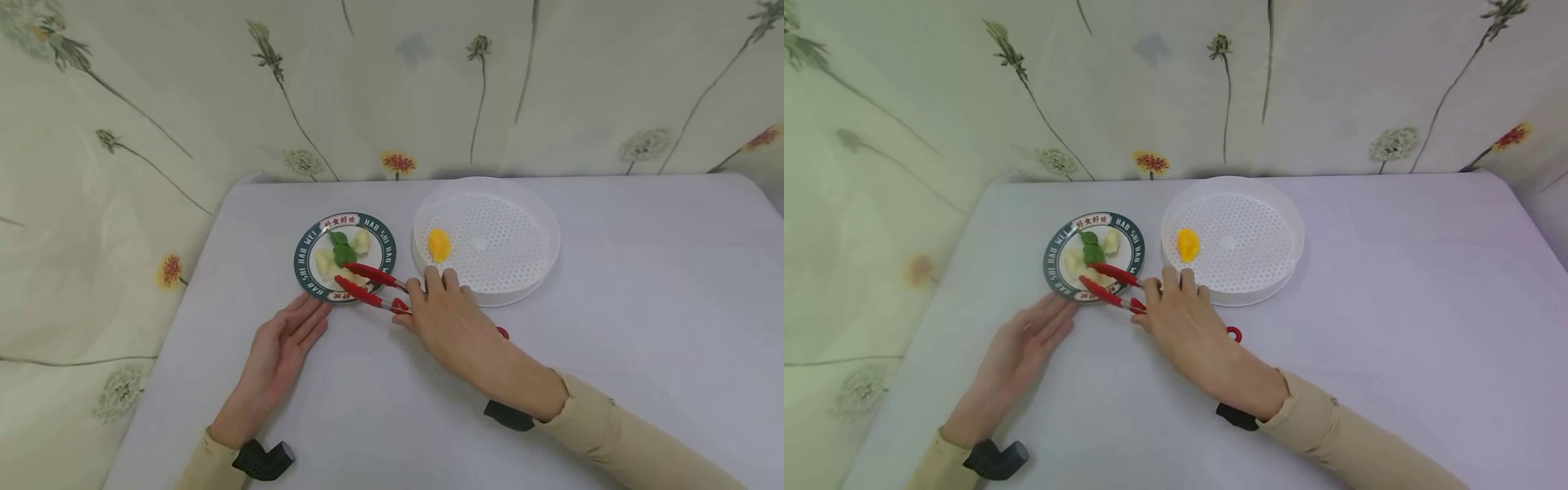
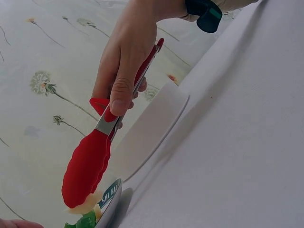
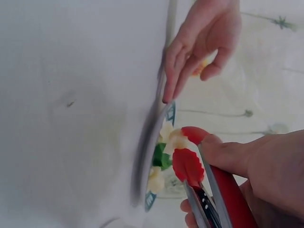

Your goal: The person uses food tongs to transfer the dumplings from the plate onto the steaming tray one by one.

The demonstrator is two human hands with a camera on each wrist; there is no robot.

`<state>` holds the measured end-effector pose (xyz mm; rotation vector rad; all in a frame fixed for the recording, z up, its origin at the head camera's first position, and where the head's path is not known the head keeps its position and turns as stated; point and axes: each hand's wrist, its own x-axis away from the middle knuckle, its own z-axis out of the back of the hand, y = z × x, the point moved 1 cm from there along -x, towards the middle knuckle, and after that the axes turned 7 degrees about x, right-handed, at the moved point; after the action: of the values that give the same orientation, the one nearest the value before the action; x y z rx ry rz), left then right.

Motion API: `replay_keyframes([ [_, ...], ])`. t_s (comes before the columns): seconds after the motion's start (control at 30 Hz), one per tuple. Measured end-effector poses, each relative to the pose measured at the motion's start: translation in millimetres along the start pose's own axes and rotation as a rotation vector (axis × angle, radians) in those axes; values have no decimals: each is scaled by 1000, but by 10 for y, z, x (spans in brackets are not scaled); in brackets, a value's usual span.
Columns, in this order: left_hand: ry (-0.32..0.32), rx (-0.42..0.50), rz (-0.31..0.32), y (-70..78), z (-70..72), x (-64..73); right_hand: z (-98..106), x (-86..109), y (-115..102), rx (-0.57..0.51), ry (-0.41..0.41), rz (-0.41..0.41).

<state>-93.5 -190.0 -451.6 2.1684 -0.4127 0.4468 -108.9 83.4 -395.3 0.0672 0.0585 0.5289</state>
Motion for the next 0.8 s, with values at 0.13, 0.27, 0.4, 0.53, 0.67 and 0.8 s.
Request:
replay_keyframes([
  [0.13, -7, 15, 2, -3, 16, -2, 72, 43, 70, 8, -8, -38],
  [0.27, -9, 28, 4, -5, 28, -11, 166, 111, 174, 28, 54, -58],
  [0.4, -7, 27, 3, -12, 27, -17, 216, 166, 280, 37, 109, -81],
  [0.53, -3, 21, -1, -16, 28, -17, 218, 187, 369, 19, 115, -105],
  [0.67, -1, 9, -2, -12, 26, -16, 204, 192, 426, 6, 107, -116],
  [0.8, 1, -5, -3, -7, 14, -10, 198, 199, 473, 12, 116, -119],
])
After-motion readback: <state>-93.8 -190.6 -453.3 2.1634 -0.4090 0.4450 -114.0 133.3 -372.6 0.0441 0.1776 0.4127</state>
